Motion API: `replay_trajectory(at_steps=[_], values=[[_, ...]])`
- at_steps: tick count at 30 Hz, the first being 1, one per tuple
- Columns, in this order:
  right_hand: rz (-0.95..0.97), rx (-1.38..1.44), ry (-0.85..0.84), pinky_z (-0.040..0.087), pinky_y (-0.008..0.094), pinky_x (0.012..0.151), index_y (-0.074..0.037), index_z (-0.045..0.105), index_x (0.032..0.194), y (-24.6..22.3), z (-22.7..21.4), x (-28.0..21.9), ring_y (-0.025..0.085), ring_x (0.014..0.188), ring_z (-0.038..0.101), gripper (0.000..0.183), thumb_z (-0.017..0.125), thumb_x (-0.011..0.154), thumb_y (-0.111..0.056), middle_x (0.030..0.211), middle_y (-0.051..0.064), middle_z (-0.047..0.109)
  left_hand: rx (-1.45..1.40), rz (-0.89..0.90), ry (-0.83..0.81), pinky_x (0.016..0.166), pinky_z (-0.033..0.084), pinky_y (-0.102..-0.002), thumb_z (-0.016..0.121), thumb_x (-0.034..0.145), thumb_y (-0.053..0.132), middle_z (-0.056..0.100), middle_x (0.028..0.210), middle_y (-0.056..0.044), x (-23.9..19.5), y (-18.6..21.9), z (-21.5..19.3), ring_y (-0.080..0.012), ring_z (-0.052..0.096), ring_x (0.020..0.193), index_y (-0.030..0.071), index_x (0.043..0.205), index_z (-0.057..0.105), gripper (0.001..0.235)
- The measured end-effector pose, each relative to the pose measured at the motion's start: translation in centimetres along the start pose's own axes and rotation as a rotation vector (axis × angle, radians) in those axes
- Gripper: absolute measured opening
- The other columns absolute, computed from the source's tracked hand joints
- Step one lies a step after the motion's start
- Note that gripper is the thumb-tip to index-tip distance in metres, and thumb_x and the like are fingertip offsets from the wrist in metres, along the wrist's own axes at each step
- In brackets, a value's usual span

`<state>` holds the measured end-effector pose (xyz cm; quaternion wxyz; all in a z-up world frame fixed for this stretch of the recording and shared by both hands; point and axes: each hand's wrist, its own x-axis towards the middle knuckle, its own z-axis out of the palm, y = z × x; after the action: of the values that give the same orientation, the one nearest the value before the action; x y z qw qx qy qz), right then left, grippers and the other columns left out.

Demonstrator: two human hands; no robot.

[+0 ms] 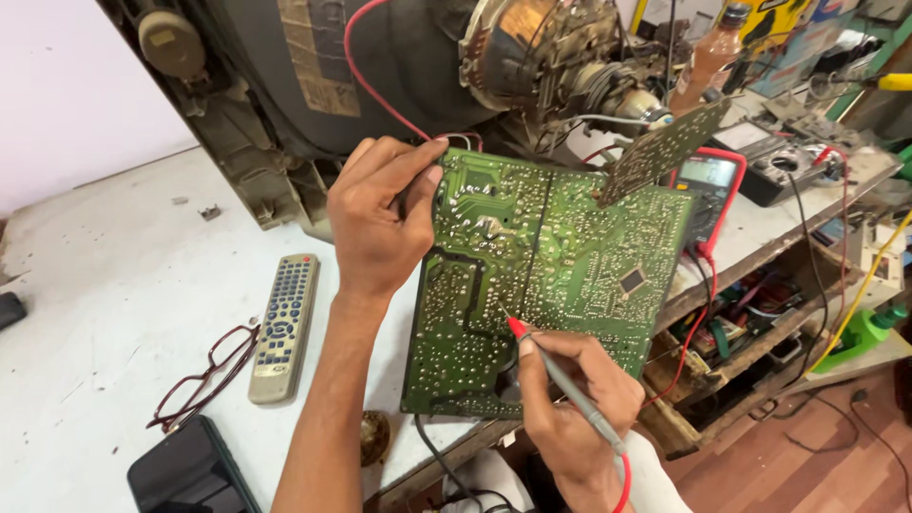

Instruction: The person uses a multimeter probe to test points on a green circuit board, then switches to a soldering iron to reflow solder joints on the same board.

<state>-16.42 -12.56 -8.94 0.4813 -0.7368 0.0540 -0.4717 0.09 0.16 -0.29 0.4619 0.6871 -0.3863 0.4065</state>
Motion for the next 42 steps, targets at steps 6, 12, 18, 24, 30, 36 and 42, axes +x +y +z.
replay_trajectory(at_steps=[6,12,18,24,30,36,42], values=[[-0.02,0.014,0.003,0.056,0.02,0.062,0.002,0.071,0.092,0.5,-0.1,-0.5,0.008,0.068,0.072,0.007,0.076,0.086,0.001,0.081,0.008,0.076,-0.013,-0.02,-0.007,0.065,0.044,-0.032,0.074,0.089,-0.009,0.066,0.088,-0.005,-0.1,0.0,0.0,-0.0183,0.056,0.078,0.003,0.114,0.076,0.027],[-0.015,0.016,-0.006,0.057,0.019,0.062,0.002,0.07,0.091,0.6,-0.3,-0.7,0.008,0.068,0.072,0.007,0.076,0.087,0.002,0.084,0.009,0.076,0.001,-0.022,-0.013,0.065,0.044,-0.032,0.074,0.09,-0.008,0.065,0.088,-0.005,-0.2,-0.2,0.1,-0.0178,0.056,0.079,0.003,0.115,0.076,0.028],[0.003,0.033,-0.026,0.058,0.02,0.063,0.002,0.07,0.092,0.7,-0.4,-1.0,0.008,0.071,0.073,0.007,0.075,0.087,0.002,0.085,0.009,0.076,0.008,-0.022,-0.015,0.065,0.044,-0.032,0.074,0.091,-0.008,0.066,0.088,-0.004,-0.2,-0.4,0.1,-0.0172,0.056,0.079,0.004,0.115,0.077,0.027],[-0.023,0.023,-0.006,0.058,0.021,0.065,0.003,0.071,0.093,0.7,-0.5,-0.8,0.009,0.073,0.073,0.006,0.075,0.088,0.002,0.087,0.01,0.077,0.02,-0.01,-0.012,0.066,0.044,-0.031,0.075,0.09,-0.008,0.066,0.088,-0.004,-0.3,-0.4,0.1,-0.0167,0.056,0.08,0.004,0.115,0.077,0.027],[-0.015,0.005,0.014,0.057,0.02,0.061,0.002,0.071,0.092,0.9,-0.7,-0.5,0.009,0.069,0.072,0.006,0.075,0.088,0.001,0.084,0.01,0.076,0.004,-0.04,-0.015,0.062,0.042,-0.03,0.075,0.091,-0.008,0.067,0.087,-0.003,-0.3,-0.4,0.2,-0.0147,0.055,0.078,0.004,0.114,0.077,0.026],[-0.041,-0.017,0.01,0.057,0.02,0.063,0.002,0.07,0.091,1.1,-0.9,-0.5,0.009,0.07,0.072,0.005,0.075,0.089,0.002,0.085,0.01,0.076,0.002,-0.027,-0.014,0.063,0.042,-0.031,0.075,0.091,-0.008,0.067,0.088,-0.004,-0.4,-0.5,0.2,-0.0153,0.055,0.079,0.004,0.115,0.077,0.026],[-0.038,-0.014,0.021,0.057,0.02,0.064,0.002,0.069,0.09,1.0,-1.0,-0.2,0.009,0.069,0.072,0.006,0.075,0.088,0.003,0.085,0.009,0.076,0.011,-0.022,-0.013,0.063,0.042,-0.031,0.075,0.091,-0.008,0.067,0.088,-0.003,-0.3,-0.5,0.2,-0.0155,0.055,0.078,0.004,0.115,0.077,0.026]])
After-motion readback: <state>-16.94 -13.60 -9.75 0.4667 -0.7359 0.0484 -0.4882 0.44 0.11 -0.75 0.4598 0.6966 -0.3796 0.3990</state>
